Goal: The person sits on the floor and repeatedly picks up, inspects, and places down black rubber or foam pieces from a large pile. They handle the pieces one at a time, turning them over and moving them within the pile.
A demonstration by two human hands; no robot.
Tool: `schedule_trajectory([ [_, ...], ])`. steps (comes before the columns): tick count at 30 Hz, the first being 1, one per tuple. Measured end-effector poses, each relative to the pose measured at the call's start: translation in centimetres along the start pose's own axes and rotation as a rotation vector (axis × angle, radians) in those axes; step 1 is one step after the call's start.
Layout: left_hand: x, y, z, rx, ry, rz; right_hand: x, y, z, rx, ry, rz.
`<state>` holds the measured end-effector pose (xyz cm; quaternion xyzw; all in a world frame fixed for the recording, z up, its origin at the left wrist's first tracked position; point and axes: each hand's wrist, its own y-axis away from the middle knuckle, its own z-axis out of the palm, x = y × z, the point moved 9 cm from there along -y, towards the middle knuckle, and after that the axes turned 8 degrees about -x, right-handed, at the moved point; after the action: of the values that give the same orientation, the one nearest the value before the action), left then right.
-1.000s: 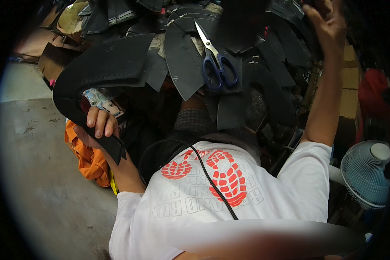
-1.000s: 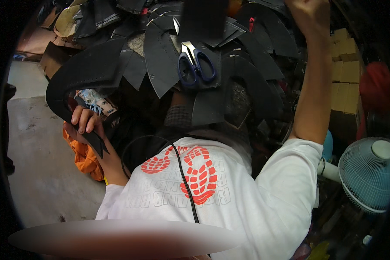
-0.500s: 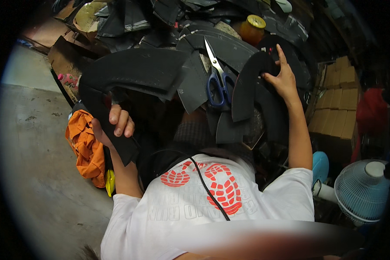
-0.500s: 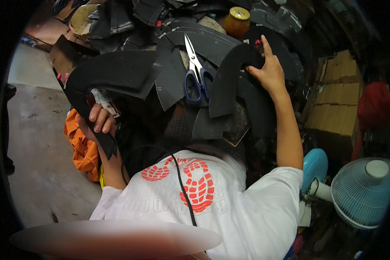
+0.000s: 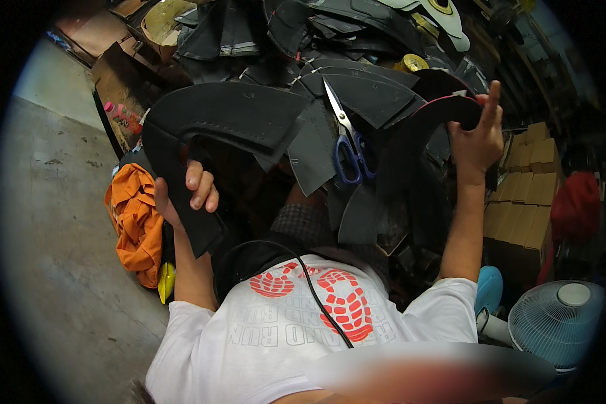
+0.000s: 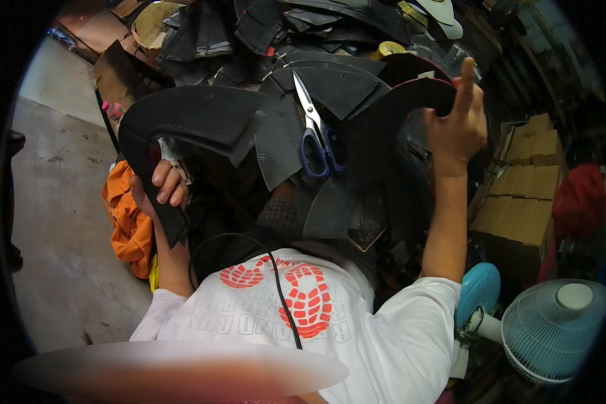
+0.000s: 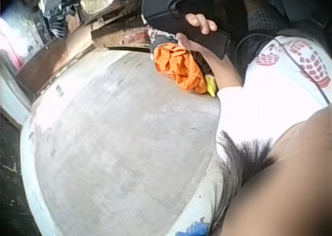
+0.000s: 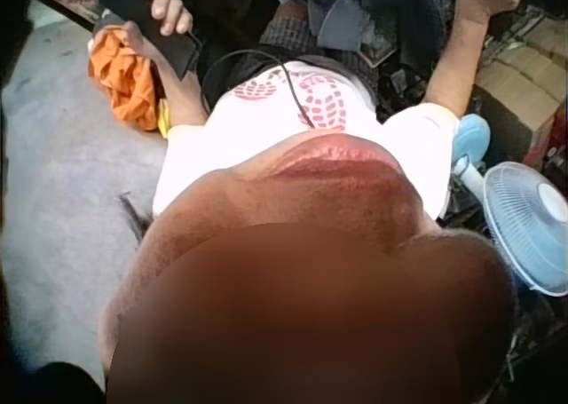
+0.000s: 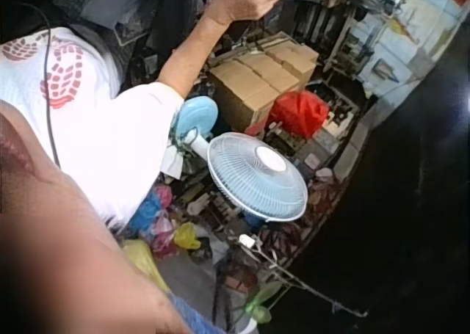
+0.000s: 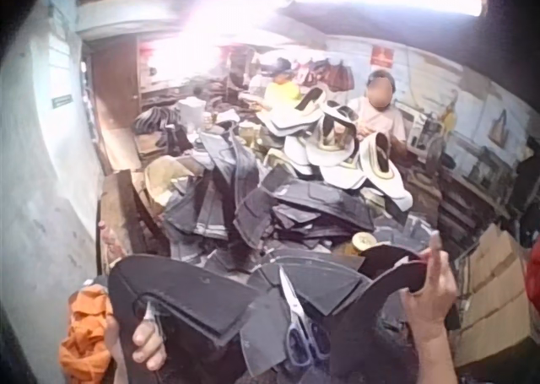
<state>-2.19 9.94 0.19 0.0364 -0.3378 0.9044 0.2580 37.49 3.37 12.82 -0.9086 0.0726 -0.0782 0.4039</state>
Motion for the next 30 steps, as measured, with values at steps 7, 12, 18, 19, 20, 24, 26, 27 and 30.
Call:
schedule_trajectory([
  [7,1.2,0.9,-0.3,-0.001,-0.008,0.069,3.4,-3.7,-4.8,0.014,0.243,0.281],
  [12,2.8,1.4,-0.2,-0.056,-0.011,0.112,3.6,-6.6,-9.5,0.195,0.261,0.305],
  [18,4.3,2.2,0.1,-0.059,-0.035,0.16,0.1,-9.0,-8.8,0.118,0.044,0.132],
  [19,4.6,2.2,0.2,-0.058,-0.027,0.176,-1.3,-9.0,-7.2,0.002,0.025,0.084],
  [20,4.8,2.3,0.4,-0.052,-0.04,0.183,-2.7,-8.5,-5.2,-0.148,-0.148,0.044],
  [24,5.8,2.4,1.5,-0.055,-0.04,0.216,-10.0,-6.7,3.2,-0.516,-0.574,-0.037],
  [26,5.9,2.3,2.3,-0.079,-0.028,0.205,-13.4,-5.4,6.2,-0.579,-0.591,-0.088],
  [27,5.9,2.3,2.6,-0.092,-0.025,0.184,-14.2,-4.2,8.7,-0.731,-0.526,-0.041],
  [30,6.1,2.4,2.9,-0.083,-0.025,0.194,-16.4,-3.0,12.5,-0.799,-0.407,-0.077],
])
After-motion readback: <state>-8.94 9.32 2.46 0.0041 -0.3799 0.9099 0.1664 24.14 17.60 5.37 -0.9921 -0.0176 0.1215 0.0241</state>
